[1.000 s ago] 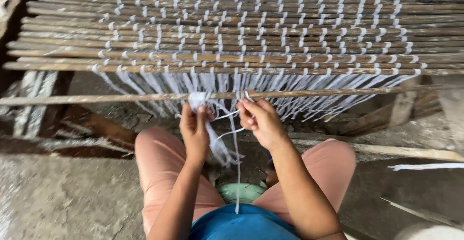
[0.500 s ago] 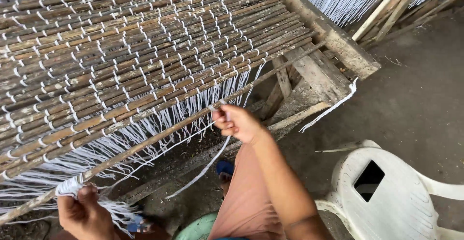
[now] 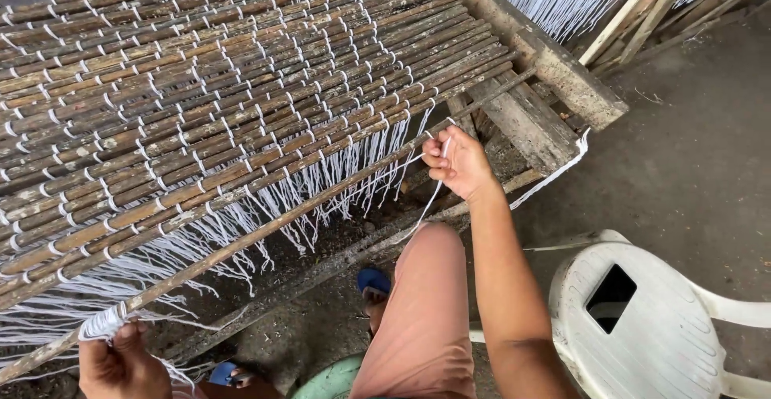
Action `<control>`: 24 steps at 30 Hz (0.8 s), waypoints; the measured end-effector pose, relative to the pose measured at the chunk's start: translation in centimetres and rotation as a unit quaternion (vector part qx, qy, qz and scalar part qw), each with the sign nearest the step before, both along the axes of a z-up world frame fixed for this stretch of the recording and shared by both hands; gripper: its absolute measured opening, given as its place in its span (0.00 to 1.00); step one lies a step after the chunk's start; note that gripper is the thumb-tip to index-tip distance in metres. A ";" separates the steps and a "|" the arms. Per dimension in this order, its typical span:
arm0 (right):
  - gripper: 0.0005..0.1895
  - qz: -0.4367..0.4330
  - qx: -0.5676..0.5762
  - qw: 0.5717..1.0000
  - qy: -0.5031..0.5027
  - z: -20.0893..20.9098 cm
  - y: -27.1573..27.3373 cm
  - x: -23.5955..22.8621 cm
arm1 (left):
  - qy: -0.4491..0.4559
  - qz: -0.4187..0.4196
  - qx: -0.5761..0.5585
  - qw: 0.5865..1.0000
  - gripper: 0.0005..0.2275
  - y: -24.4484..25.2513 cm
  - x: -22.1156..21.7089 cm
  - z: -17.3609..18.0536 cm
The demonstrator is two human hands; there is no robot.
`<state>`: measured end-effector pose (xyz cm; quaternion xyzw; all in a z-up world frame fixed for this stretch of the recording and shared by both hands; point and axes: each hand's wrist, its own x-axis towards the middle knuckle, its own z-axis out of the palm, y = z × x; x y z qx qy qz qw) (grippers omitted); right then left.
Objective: Weaving or looping cotton wicks around wooden rods on a frame for candle production.
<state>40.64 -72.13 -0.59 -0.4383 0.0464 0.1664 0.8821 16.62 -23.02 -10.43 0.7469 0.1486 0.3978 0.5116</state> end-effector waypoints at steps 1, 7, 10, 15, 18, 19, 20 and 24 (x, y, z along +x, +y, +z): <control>0.13 -0.008 0.006 1.000 0.010 -0.1 0.1 0.1 | -0.002 -0.007 -0.010 1.000 0.08 0.0 0.0 0.0; 0.21 -0.089 -0.057 0.992 -0.062 -2.1 4.0 -1.2 | -0.026 -0.005 -0.018 0.999 0.05 0.7 0.6 -2.4; 0.24 -0.202 -0.149 0.957 -0.142 -8.9 7.6 -2.1 | -0.009 0.015 -0.014 1.000 0.03 0.1 0.5 -2.4; 0.24 -0.297 -0.361 0.881 -0.073 -29.5 12.7 -4.1 | 0.005 0.066 0.013 0.998 0.02 -0.3 -0.4 1.0; 0.20 -0.216 -0.437 0.870 -0.076 -35.8 15.8 -7.1 | -0.053 0.029 -0.051 0.997 0.04 -1.1 -0.1 2.9; 0.21 0.012 -0.519 0.855 0.010 -35.2 17.6 -8.8 | -0.068 -0.010 -0.070 0.995 0.03 -0.7 -0.3 2.7; 0.28 0.234 -0.570 0.782 0.097 -34.4 19.1 -10.2 | -0.085 -0.053 -0.089 0.991 0.05 -0.4 -0.1 2.5; 0.14 0.445 -0.440 0.774 -0.097 -17.3 29.9 -14.4 | -0.095 -0.074 -0.120 0.985 0.06 -0.8 -1.0 4.3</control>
